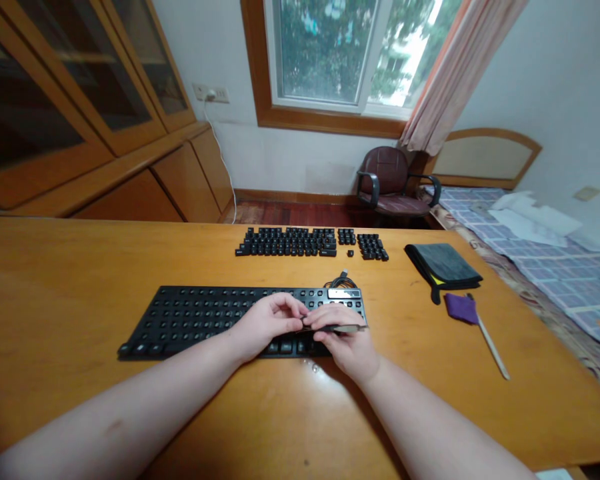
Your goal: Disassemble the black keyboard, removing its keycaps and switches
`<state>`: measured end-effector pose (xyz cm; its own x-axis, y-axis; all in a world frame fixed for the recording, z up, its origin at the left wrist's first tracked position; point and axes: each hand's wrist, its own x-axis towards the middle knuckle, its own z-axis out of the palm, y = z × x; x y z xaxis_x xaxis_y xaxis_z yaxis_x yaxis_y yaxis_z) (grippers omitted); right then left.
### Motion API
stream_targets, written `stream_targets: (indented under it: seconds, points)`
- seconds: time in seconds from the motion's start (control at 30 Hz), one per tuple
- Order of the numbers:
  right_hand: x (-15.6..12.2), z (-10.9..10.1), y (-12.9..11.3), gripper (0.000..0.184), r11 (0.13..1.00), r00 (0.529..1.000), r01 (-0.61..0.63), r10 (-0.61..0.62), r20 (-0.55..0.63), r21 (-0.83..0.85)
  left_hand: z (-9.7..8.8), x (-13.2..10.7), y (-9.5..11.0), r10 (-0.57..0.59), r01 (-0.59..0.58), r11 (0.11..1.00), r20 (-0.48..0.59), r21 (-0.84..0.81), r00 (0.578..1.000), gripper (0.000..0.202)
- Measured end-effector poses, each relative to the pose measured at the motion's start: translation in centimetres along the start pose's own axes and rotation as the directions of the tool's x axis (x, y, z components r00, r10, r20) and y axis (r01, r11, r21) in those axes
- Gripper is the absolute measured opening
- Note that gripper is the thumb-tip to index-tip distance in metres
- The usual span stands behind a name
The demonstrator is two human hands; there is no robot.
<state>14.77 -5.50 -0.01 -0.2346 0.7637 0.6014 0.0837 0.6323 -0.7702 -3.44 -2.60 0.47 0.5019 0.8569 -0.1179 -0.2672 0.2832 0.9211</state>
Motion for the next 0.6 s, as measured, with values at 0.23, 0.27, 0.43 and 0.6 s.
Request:
stream_targets:
  seconds: [0.23, 0.27, 0.43, 0.6]
  points:
    - [-0.09, -0.13, -0.78, 0.010, 0.982, 0.999, 0.037, -0.032, 0.034, -0.186, -0.08, 0.13, -0.08, -0.051, 0.024, 0.988, -0.173, -0.154, 0.984, 0.031]
    - [-0.16, -0.18, -0.72, 0.014, 0.973, 1.000, 0.018, -0.020, -0.009, -0.229, -0.10, 0.14, -0.14, -0.041, 0.021, 0.992, -0.164, -0.124, 0.986, 0.031]
    - [0.18, -0.66, -0.21, 0.024, 0.874, 1.000, -0.007, 0.016, 0.016, -0.486, -0.27, 0.14, -0.43, 0.019, -0.021, 0.999, -0.069, -0.040, 0.997, 0.033]
    - [0.80, -0.72, -0.05, 0.023, 0.865, 0.986, 0.079, 0.004, 0.164, -0.496, -0.23, 0.07, -0.41, 0.012, -0.013, 0.999, -0.025, -0.039, 1.000, 0.035]
